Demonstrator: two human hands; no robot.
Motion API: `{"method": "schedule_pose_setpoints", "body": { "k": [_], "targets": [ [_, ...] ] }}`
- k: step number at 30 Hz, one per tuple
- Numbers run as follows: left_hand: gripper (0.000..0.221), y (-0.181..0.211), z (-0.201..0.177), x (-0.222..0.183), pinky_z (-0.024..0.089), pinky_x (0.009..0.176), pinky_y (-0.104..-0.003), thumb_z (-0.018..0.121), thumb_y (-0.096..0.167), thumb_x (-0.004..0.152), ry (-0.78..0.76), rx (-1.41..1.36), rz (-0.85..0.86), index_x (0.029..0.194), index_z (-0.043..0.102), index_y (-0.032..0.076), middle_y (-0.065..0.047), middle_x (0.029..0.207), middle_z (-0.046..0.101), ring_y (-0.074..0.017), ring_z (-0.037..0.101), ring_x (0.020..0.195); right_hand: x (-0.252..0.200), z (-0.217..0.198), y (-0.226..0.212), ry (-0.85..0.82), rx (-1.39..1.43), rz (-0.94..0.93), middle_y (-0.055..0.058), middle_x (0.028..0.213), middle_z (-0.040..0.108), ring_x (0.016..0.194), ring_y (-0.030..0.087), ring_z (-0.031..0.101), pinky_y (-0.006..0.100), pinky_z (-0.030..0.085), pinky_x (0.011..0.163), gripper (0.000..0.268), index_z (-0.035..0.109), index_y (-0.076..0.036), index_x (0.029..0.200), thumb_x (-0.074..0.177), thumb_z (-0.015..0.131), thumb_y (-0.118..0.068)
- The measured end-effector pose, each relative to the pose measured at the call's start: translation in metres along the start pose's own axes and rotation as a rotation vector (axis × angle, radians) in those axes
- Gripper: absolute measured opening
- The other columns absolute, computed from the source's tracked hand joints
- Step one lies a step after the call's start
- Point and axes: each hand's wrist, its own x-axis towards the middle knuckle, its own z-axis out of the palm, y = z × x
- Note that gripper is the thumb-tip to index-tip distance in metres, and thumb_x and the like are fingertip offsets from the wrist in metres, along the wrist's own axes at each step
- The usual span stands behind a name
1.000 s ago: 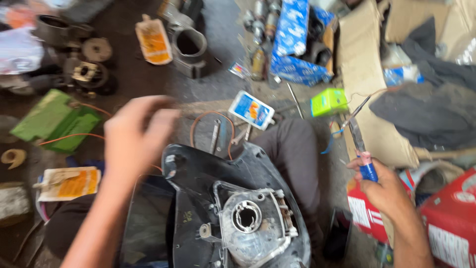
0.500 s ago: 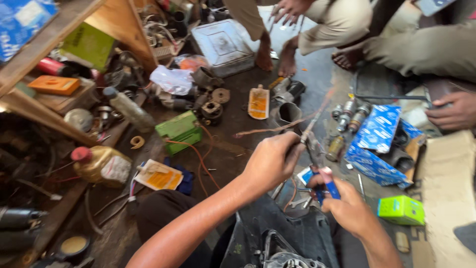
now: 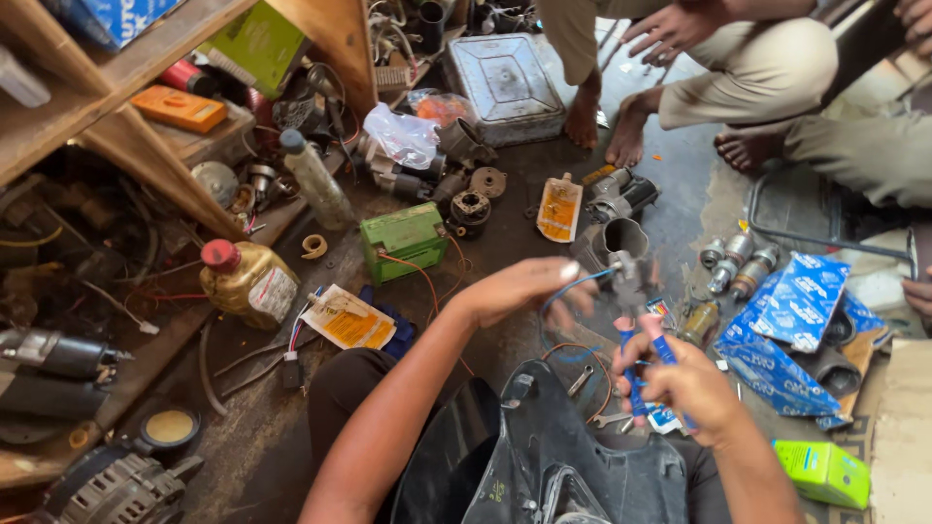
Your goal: The person assembles a motorcycle headlight housing by inserting and tightening bolts into the casing. They then connect wires to a battery to test the headlight bulb.
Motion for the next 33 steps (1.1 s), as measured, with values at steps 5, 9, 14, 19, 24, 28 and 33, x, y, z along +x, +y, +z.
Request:
{"method": "schedule_pose_setpoints", "body": {
  "k": [5, 9, 14, 19, 24, 28, 33],
  "targets": [
    [0.060, -0.029, -0.034, 0.011, 0.049, 0.085, -0.037, 0.051, 0.052, 0.100, 0.285, 0.025, 0.266, 0.140, 0.053, 0.006, -0.011, 0.122, 0.066, -0.0219, 0.062, 0.101, 0.004, 0.005, -0.007, -0.609, 0.526, 0.025, 0.021, 0.102, 0.053, 0.088, 0.035, 0.057, 0.051, 0.054, 0.070, 0.030, 0.055, -0.001, 0.095, 0.066, 0.065, -0.004],
    [0.063, -0.042, -0.046, 0.021, 0.035, 0.112, -0.038, 0.049, 0.039, 0.097, 0.152, 0.158, 0.489, 0.149, 0.045, 0.005, -0.008, 0.146, 0.052, -0.0171, 0.048, 0.134, 0.004, 0.024, -0.002, -0.653, 0.447, -0.064, 0.022, 0.097, 0.052, 0.082, 0.037, 0.059, 0.052, 0.055, 0.069, 0.031, 0.055, -0.001, 0.097, 0.068, 0.066, -0.003],
    [0.062, -0.018, -0.057, -0.007, 0.052, 0.098, -0.042, 0.031, 0.042, 0.107, -0.161, -0.150, -0.053, 0.137, 0.061, -0.002, -0.017, 0.126, 0.071, -0.0260, 0.068, 0.108, 0.017, 0.039, -0.012, -0.333, 0.168, -0.269, 0.027, 0.100, 0.057, 0.086, 0.043, 0.065, 0.055, 0.057, 0.064, 0.026, 0.055, -0.002, 0.090, 0.064, 0.062, -0.001],
    [0.073, 0.020, -0.067, -0.076, 0.054, 0.089, -0.034, 0.031, 0.060, 0.109, -0.206, -0.304, 0.187, 0.132, 0.065, 0.000, -0.008, 0.106, 0.070, -0.0184, 0.067, 0.094, 0.073, 0.066, -0.019, -0.023, -0.157, -0.459, 0.020, 0.106, 0.061, 0.080, 0.033, 0.067, 0.046, 0.058, 0.061, 0.023, 0.054, 0.000, 0.086, 0.065, 0.051, 0.005],
    [0.053, 0.027, -0.077, -0.143, 0.048, 0.067, -0.029, 0.070, 0.052, 0.092, 0.550, 0.543, 0.222, 0.112, 0.073, 0.004, 0.002, 0.087, 0.065, -0.0101, 0.059, 0.076, 0.152, 0.108, 0.001, 0.005, -0.184, -0.417, 0.015, 0.097, 0.063, 0.065, 0.023, 0.065, 0.037, 0.053, 0.046, 0.028, 0.060, 0.000, 0.095, 0.070, 0.051, 0.008],
    [0.037, 0.010, -0.097, -0.186, 0.046, 0.064, -0.027, 0.074, 0.041, 0.092, 1.010, 0.577, 0.319, 0.102, 0.075, 0.005, 0.001, 0.082, 0.063, -0.0074, 0.055, 0.075, 0.195, 0.136, 0.023, 0.195, -0.636, -0.394, 0.014, 0.062, 0.066, 0.047, 0.021, 0.065, 0.036, 0.052, 0.044, 0.016, 0.069, 0.003, 0.088, 0.090, 0.056, -0.006],
    [0.024, -0.032, -0.111, -0.202, 0.040, 0.056, -0.022, 0.074, 0.022, 0.099, 1.332, 0.286, 0.550, 0.112, 0.076, 0.002, -0.001, 0.083, 0.063, -0.0070, 0.050, 0.066, 0.219, 0.148, 0.045, 0.181, -0.761, -0.297, 0.014, 0.060, 0.067, 0.045, 0.024, 0.065, 0.039, 0.049, 0.043, 0.019, 0.071, -0.001, 0.090, 0.079, 0.055, -0.002]
  ]
}}
